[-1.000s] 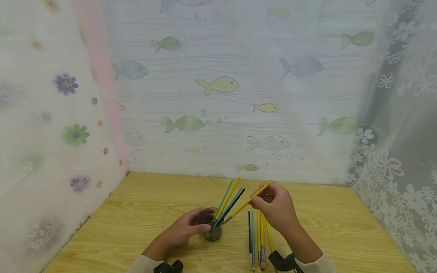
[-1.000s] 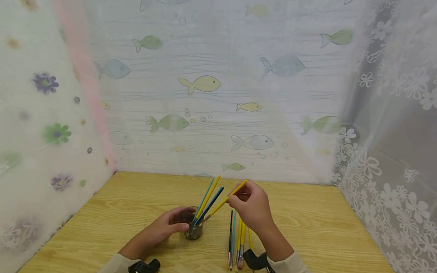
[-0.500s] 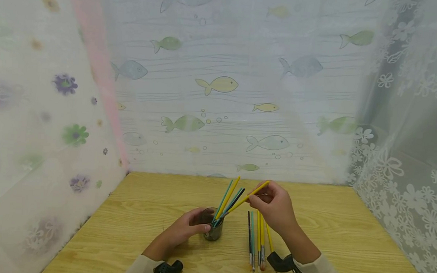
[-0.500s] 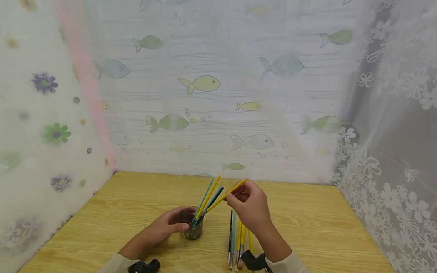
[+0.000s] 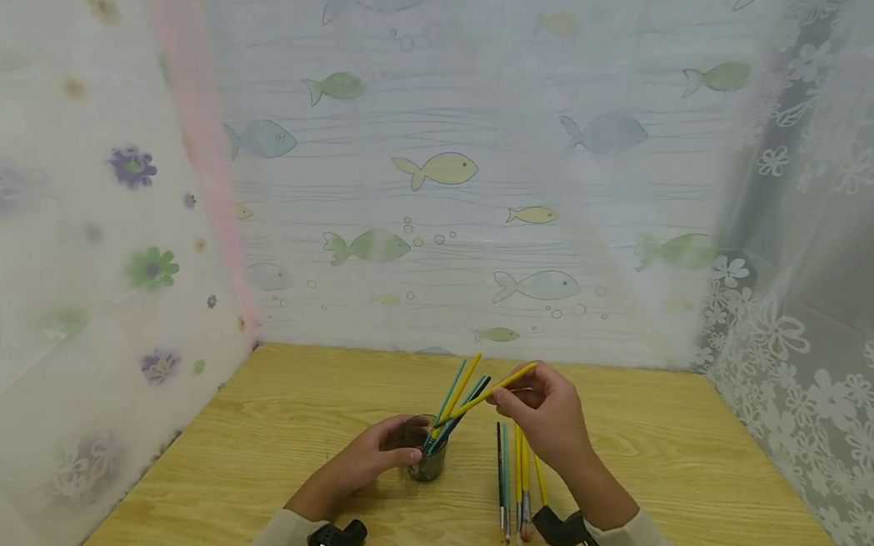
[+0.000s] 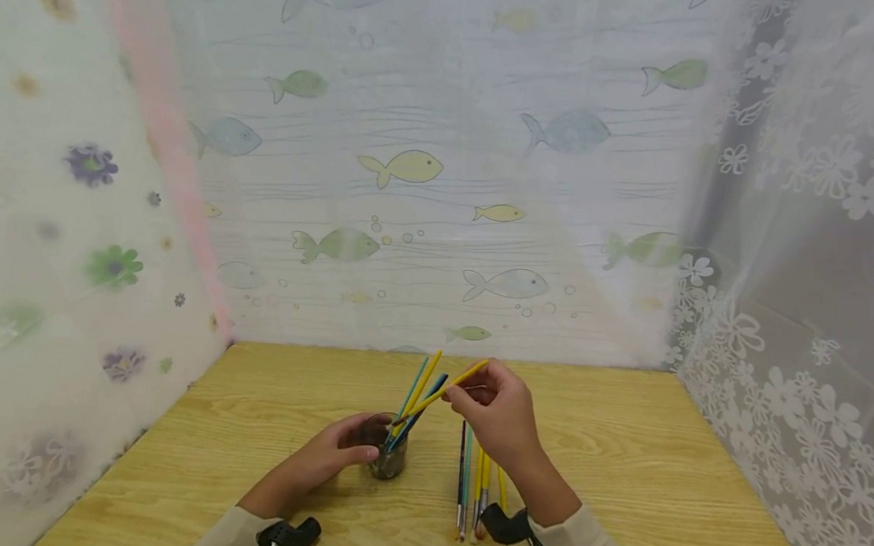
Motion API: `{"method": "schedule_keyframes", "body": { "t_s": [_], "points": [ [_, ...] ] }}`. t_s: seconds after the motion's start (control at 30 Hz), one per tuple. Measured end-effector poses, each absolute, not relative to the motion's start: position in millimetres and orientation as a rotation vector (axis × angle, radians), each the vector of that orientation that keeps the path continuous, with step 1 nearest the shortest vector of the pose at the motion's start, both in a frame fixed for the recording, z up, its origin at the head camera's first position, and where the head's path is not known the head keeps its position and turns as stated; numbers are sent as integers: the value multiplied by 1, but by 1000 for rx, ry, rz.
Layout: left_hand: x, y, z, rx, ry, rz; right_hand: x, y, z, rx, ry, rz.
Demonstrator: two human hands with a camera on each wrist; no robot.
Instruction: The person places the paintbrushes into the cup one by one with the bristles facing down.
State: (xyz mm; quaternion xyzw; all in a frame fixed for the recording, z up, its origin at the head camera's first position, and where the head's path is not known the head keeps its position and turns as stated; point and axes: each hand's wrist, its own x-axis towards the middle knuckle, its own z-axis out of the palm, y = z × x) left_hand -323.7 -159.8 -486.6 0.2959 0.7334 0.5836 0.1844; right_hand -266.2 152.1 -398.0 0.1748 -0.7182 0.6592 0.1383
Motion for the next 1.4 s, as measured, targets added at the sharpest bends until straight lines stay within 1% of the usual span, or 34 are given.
{"method": "schedule_keyframes", "body": {
  "t_s": [0.27, 0.83, 1.1, 1.4],
  "points": [
    [-324, -159, -488, 835, 2096, 1634, -270, 146, -408, 512, -2264, 1751],
    [-324, -158, -487, 831, 2098, 1629, -272, 130, -427, 500, -2377, 1709],
    [-324, -158, -487, 826, 2108, 1631, -270, 126, -428, 494, -2380, 1726],
    [-324, -159, -487, 836, 2094, 1631, -274, 141, -420, 448, -2318, 1767]
  ]
}}
